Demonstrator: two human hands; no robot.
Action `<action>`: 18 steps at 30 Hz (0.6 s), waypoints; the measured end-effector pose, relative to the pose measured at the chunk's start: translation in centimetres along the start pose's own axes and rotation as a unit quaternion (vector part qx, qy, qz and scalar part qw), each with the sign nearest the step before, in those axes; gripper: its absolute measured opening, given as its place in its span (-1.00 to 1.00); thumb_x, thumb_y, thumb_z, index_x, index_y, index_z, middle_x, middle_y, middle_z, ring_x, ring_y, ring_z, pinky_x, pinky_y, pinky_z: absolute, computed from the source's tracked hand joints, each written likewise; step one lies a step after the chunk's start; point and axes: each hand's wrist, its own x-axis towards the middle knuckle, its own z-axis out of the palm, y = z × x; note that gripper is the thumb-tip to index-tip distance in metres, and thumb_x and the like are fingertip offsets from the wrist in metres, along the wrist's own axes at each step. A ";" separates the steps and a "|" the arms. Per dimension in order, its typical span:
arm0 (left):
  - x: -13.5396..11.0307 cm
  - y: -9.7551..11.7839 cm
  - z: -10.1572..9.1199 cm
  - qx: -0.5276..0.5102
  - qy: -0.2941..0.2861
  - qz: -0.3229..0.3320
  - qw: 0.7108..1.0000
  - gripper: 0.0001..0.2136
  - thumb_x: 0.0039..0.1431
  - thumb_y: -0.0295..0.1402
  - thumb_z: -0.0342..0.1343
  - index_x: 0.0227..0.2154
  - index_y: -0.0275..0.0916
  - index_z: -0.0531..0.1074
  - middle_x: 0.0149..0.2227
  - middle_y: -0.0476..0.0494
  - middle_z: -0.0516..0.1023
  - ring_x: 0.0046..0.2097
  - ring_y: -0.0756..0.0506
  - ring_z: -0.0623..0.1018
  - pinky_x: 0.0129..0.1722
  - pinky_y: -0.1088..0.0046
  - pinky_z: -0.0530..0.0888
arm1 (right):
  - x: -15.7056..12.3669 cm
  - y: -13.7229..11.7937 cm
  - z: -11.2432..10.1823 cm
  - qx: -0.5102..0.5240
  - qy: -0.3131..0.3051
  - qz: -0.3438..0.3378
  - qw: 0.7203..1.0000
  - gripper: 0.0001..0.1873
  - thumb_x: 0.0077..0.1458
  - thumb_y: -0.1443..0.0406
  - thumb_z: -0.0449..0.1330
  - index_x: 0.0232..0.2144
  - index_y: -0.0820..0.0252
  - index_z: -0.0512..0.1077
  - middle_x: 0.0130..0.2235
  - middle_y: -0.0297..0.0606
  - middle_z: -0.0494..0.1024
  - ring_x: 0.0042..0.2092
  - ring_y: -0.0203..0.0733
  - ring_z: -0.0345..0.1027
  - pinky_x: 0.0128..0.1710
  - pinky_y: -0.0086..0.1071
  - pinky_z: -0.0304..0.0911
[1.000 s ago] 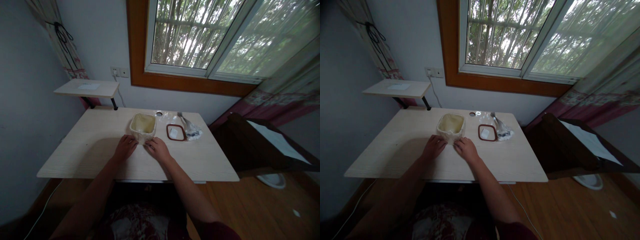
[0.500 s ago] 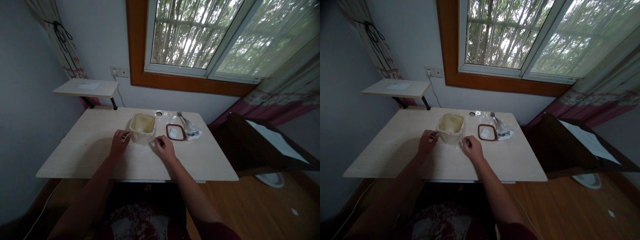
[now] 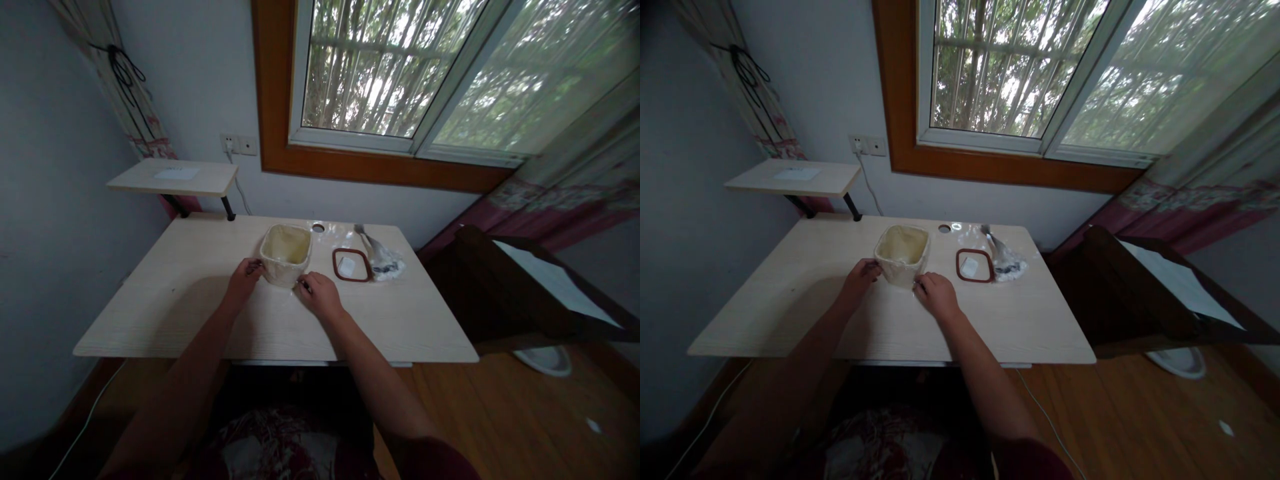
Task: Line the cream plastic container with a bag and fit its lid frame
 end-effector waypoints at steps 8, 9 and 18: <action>0.6 -0.5 0.1 -0.029 -0.001 -0.006 1.000 -0.66 -0.05 -0.18 0.25 -0.20 -0.20 0.44 -0.26 -0.13 0.59 -0.23 -0.13 0.56 -0.20 0.30 0.47 | -0.9 0.5 0.2 0.010 -0.016 0.000 1.000 -0.90 0.26 0.32 0.17 -0.24 0.12 0.51 -0.30 -0.20 0.55 -0.26 -0.13 0.41 -0.21 -0.32 0.28; 0.6 -0.5 0.1 -0.033 -0.003 -0.008 0.999 -0.66 -0.05 -0.18 0.25 -0.20 -0.20 0.44 -0.26 -0.13 0.59 -0.23 -0.13 0.57 -0.20 0.30 0.47 | -0.9 0.6 0.0 0.023 -0.009 0.010 1.000 -0.90 0.24 0.33 0.17 -0.24 0.12 0.50 -0.31 -0.21 0.55 -0.25 -0.13 0.41 -0.22 -0.32 0.28; 0.4 -1.2 0.1 -0.068 -0.011 -0.041 0.997 -0.65 -0.09 -0.20 0.30 -0.23 -0.23 0.46 -0.32 -0.10 0.57 -0.29 -0.08 0.53 -0.26 0.36 0.43 | 0.4 -0.5 -3.2 0.142 0.166 0.097 0.971 -0.78 0.28 0.21 0.14 -0.06 0.13 0.44 -0.13 -0.14 0.45 -0.33 -0.20 0.34 -0.31 -0.27 0.37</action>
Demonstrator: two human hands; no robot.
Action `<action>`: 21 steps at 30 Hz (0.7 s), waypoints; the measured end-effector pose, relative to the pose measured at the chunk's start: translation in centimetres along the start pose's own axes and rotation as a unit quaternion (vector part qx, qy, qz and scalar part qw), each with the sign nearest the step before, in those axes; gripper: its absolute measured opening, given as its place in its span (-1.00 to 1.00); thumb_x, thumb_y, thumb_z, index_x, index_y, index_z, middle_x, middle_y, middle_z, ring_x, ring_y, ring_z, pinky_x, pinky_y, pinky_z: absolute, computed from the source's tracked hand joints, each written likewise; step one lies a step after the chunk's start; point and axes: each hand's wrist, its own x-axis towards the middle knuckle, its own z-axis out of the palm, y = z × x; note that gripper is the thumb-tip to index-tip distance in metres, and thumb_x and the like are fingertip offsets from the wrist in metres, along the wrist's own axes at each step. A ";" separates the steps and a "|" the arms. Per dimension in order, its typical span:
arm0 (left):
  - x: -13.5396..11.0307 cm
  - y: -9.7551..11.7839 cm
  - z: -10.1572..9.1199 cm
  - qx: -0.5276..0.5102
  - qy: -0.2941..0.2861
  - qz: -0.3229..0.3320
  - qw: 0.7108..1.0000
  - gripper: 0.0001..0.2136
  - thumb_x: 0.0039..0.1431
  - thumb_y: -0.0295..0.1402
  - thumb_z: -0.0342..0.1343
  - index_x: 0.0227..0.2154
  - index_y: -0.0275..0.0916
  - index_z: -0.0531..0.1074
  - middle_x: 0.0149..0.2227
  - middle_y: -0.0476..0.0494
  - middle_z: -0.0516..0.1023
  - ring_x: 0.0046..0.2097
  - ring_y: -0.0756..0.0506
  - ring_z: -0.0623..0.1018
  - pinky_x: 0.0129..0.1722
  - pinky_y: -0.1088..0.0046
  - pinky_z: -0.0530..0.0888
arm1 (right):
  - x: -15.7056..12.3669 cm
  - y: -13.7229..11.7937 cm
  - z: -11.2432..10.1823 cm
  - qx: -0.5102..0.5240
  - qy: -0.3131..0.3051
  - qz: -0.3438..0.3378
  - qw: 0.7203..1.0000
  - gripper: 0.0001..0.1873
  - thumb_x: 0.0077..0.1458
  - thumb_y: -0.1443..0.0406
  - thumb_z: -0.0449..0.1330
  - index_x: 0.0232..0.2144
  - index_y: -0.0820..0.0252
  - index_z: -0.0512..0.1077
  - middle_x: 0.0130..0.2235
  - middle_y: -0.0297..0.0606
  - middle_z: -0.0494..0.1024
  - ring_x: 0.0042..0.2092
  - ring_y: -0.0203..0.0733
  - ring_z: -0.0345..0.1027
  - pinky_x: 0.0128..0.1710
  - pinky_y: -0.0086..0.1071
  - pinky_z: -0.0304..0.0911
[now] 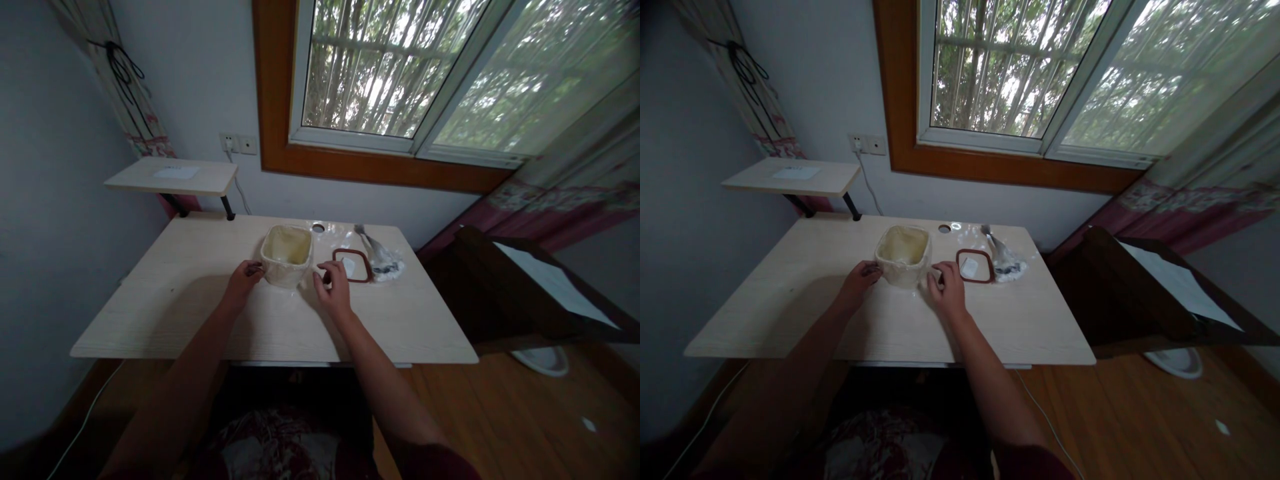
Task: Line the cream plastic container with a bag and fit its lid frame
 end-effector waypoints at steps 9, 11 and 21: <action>-1.1 0.5 0.0 -0.104 -0.028 -0.084 0.991 -0.71 -0.19 -0.31 0.32 -0.33 -0.24 0.49 -0.38 -0.04 0.53 -0.35 -0.01 0.47 -0.29 0.42 0.39 | 4.2 -3.3 -0.1 -0.021 -0.130 -0.150 0.980 -0.72 0.35 0.19 0.16 0.05 0.07 0.47 0.01 -0.09 0.47 0.03 -0.01 0.37 0.02 -0.11 0.37; -1.6 0.9 -0.3 -0.115 -0.051 -0.097 0.987 -0.73 -0.19 -0.33 0.33 -0.36 -0.26 0.50 -0.40 -0.03 0.53 -0.37 0.00 0.45 -0.32 0.44 0.37 | 4.4 -2.6 0.0 -0.022 -0.143 -0.154 0.977 -0.78 0.37 0.21 0.14 -0.02 0.09 0.50 -0.03 -0.10 0.49 0.01 -0.02 0.37 0.01 -0.09 0.37; -1.6 1.3 -0.9 -0.158 -0.049 -0.107 0.980 -0.75 -0.14 -0.27 0.37 -0.37 -0.26 0.57 -0.36 -0.12 0.58 -0.31 -0.03 0.50 -0.23 0.41 0.41 | 4.6 0.0 -2.3 0.024 -0.125 -0.110 0.986 -0.82 0.36 0.25 0.13 -0.08 0.05 0.51 0.04 -0.12 0.48 0.08 -0.01 0.37 0.09 -0.06 0.33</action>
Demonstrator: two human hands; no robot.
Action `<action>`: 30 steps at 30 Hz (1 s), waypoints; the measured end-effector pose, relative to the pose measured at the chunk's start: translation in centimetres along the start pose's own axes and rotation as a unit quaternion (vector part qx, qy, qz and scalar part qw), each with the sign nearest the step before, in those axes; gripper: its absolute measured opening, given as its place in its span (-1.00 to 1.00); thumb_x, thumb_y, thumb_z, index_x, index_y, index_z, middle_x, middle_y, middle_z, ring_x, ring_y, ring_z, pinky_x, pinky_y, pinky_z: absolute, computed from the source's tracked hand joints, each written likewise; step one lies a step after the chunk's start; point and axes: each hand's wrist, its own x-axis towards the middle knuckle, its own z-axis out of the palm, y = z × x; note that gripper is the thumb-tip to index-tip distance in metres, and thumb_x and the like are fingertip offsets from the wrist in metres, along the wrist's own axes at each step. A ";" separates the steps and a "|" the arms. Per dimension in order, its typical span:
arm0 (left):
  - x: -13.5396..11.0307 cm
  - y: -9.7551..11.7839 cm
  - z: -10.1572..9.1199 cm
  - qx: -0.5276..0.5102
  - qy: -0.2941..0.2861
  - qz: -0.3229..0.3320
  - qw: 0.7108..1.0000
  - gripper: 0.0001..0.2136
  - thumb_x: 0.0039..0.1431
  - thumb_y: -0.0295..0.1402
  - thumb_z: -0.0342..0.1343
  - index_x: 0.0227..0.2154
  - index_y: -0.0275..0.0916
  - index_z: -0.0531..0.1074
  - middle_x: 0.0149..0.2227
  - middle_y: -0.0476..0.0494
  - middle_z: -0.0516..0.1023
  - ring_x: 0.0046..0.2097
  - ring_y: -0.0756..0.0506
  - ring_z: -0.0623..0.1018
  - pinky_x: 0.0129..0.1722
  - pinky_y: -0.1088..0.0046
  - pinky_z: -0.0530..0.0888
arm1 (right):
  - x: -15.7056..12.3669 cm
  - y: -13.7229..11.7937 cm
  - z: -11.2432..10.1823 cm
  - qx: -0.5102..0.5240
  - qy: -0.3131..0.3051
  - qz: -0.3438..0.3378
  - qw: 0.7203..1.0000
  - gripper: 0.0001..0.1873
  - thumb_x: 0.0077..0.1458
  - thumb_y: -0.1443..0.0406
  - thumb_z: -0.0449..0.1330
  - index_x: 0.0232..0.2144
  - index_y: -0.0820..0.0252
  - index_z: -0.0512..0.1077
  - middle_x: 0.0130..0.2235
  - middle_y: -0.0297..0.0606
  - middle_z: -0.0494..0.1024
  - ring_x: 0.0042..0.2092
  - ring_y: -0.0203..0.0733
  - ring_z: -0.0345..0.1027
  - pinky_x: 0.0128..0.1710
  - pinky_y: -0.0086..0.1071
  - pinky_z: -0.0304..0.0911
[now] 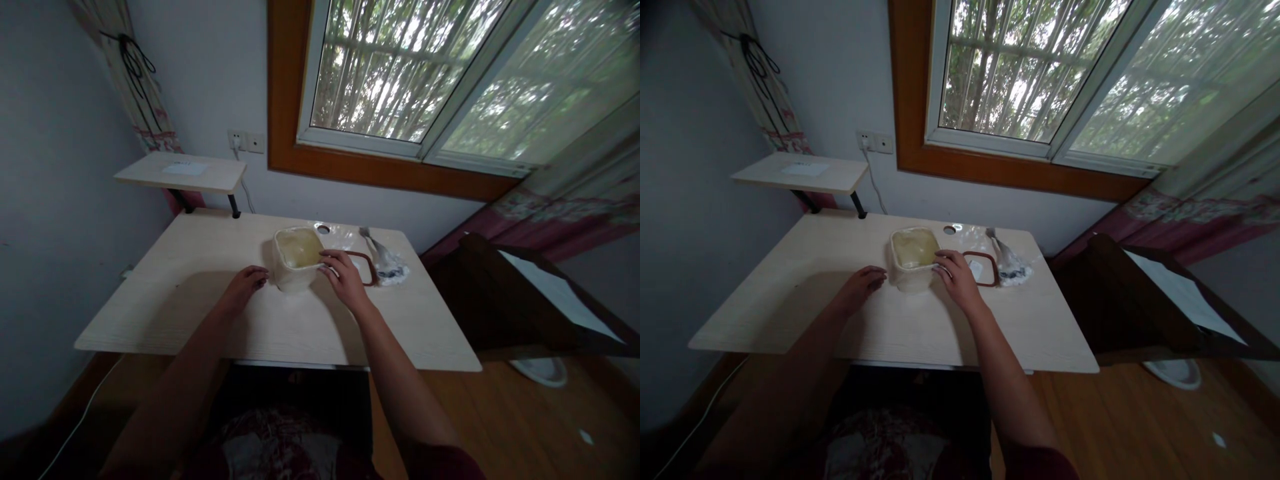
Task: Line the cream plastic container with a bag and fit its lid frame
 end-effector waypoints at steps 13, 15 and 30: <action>-0.8 1.6 3.8 -0.015 -0.097 -0.012 0.995 -0.84 -0.06 -0.27 0.36 -0.48 -0.23 0.54 -0.43 -0.05 0.50 -0.36 -0.01 0.44 -0.32 0.47 0.38 | -0.8 1.5 -0.5 0.059 0.010 0.028 0.998 -0.82 0.35 0.26 0.12 -0.07 0.01 0.49 0.11 -0.17 0.48 0.14 -0.03 0.35 0.12 -0.06 0.31; -0.8 1.6 3.9 -0.048 -0.097 -0.016 0.994 -0.86 -0.06 -0.32 0.36 -0.49 -0.24 0.52 -0.44 -0.03 0.50 -0.36 0.00 0.46 -0.30 0.48 0.39 | -0.9 1.7 -0.5 0.063 0.015 0.036 0.997 -0.83 0.35 0.26 0.12 -0.08 0.02 0.49 0.10 -0.17 0.48 0.13 -0.03 0.36 0.12 -0.05 0.31; 0.5 2.8 2.9 -0.268 -0.110 -0.013 0.957 -0.88 0.06 -0.43 0.31 -0.37 -0.27 0.47 -0.39 -0.03 0.56 -0.37 0.02 0.52 -0.34 0.50 0.43 | -1.0 1.0 -0.9 0.030 -0.009 0.013 0.999 -0.83 0.37 0.23 0.12 -0.11 0.03 0.50 0.06 -0.16 0.53 0.10 -0.03 0.38 0.10 -0.06 0.30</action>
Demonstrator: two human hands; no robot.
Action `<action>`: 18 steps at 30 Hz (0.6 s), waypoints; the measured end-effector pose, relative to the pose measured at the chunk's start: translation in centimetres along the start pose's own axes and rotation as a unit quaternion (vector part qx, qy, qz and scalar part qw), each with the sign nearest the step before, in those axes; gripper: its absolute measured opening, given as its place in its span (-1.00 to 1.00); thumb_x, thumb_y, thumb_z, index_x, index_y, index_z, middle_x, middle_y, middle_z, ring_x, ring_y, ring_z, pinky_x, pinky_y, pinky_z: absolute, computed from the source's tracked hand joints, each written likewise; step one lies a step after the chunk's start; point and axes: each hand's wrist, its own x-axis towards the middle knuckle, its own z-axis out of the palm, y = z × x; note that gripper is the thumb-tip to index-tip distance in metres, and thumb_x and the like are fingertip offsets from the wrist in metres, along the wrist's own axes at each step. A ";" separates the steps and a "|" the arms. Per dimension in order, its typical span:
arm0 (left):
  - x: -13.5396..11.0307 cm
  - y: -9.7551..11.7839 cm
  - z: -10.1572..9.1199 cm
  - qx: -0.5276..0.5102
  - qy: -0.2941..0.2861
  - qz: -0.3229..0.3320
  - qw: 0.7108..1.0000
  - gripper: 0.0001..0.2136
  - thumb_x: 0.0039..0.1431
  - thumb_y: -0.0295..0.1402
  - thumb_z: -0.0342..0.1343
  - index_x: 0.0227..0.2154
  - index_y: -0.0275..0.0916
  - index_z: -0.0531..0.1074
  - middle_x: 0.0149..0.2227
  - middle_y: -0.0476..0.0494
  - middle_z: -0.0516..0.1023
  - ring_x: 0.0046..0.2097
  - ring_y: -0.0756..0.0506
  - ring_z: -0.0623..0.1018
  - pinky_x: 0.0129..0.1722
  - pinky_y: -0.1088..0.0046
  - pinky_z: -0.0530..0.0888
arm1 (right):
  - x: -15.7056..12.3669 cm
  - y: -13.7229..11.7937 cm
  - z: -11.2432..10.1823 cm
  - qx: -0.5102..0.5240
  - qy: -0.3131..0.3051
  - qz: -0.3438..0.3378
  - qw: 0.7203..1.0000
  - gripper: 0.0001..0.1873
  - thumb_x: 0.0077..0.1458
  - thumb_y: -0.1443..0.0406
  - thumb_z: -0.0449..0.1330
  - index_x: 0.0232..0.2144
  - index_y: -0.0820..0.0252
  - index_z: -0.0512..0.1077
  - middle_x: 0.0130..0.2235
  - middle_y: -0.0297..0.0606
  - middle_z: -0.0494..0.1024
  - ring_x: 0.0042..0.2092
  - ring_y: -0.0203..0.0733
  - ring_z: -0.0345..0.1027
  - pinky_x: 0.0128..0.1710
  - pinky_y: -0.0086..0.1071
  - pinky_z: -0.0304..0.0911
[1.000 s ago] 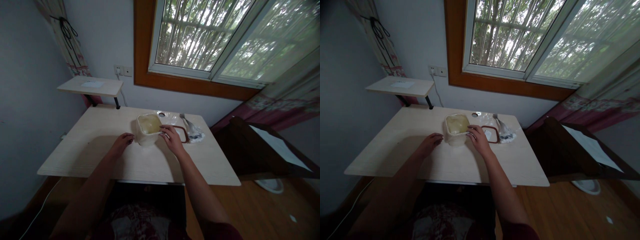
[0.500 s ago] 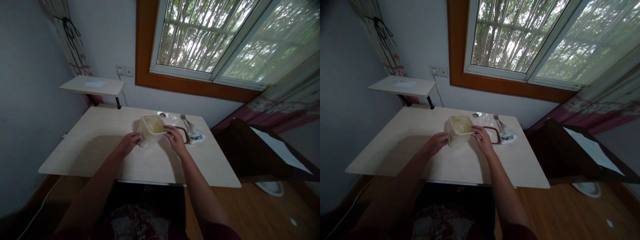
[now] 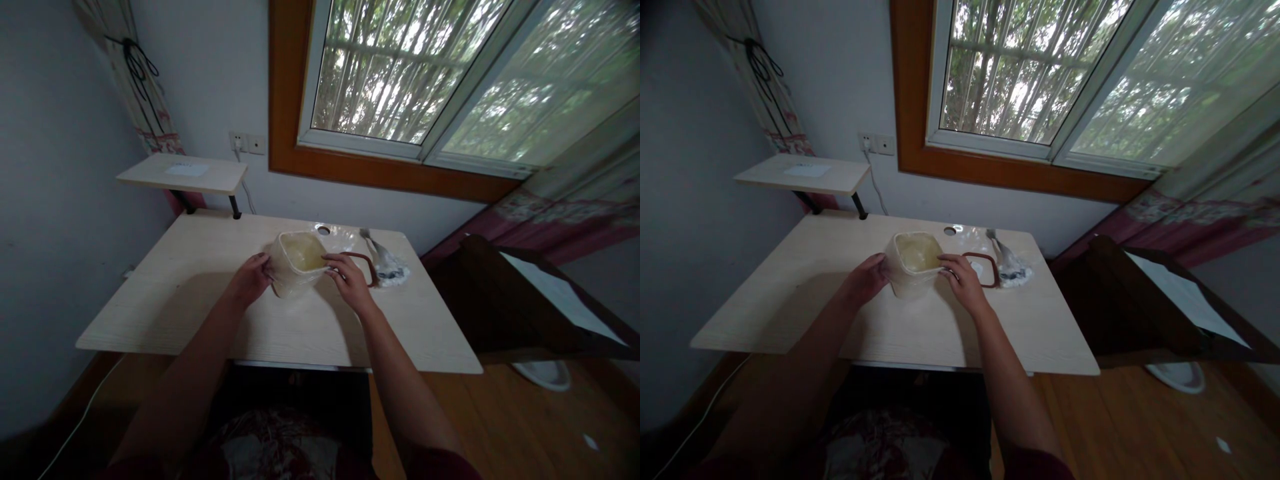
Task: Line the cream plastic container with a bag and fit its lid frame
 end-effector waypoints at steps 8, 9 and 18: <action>1.7 -1.2 -1.9 0.085 0.151 0.039 0.984 -0.72 -0.10 -0.49 0.38 -0.34 -0.28 0.40 -0.41 -0.02 0.53 -0.38 0.05 0.51 -0.31 0.51 0.41 | 0.0 -0.3 -0.3 -0.002 -0.013 -0.013 1.000 -0.81 0.37 0.23 0.11 -0.08 0.04 0.51 0.05 -0.15 0.54 0.08 -0.02 0.38 0.12 -0.03 0.29; 1.8 -1.5 -2.2 0.104 0.173 0.047 0.978 -0.71 -0.10 -0.48 0.38 -0.33 -0.28 0.39 -0.40 -0.02 0.52 -0.38 0.05 0.51 -0.31 0.50 0.40 | 0.0 -0.4 -0.3 -0.002 -0.015 -0.012 1.000 -0.81 0.37 0.22 0.11 -0.07 0.03 0.51 0.05 -0.15 0.53 0.08 -0.01 0.38 0.12 -0.02 0.29; 1.4 -0.5 -2.5 0.278 0.196 0.198 0.919 -0.68 0.07 -0.15 0.27 -0.17 -0.21 0.47 -0.10 -0.15 0.53 -0.10 -0.06 0.54 -0.07 0.38 0.45 | 0.1 -1.0 -0.1 -0.001 -0.017 -0.024 1.000 -0.80 0.38 0.23 0.11 -0.06 0.03 0.50 0.05 -0.14 0.53 0.07 -0.01 0.37 0.08 -0.02 0.30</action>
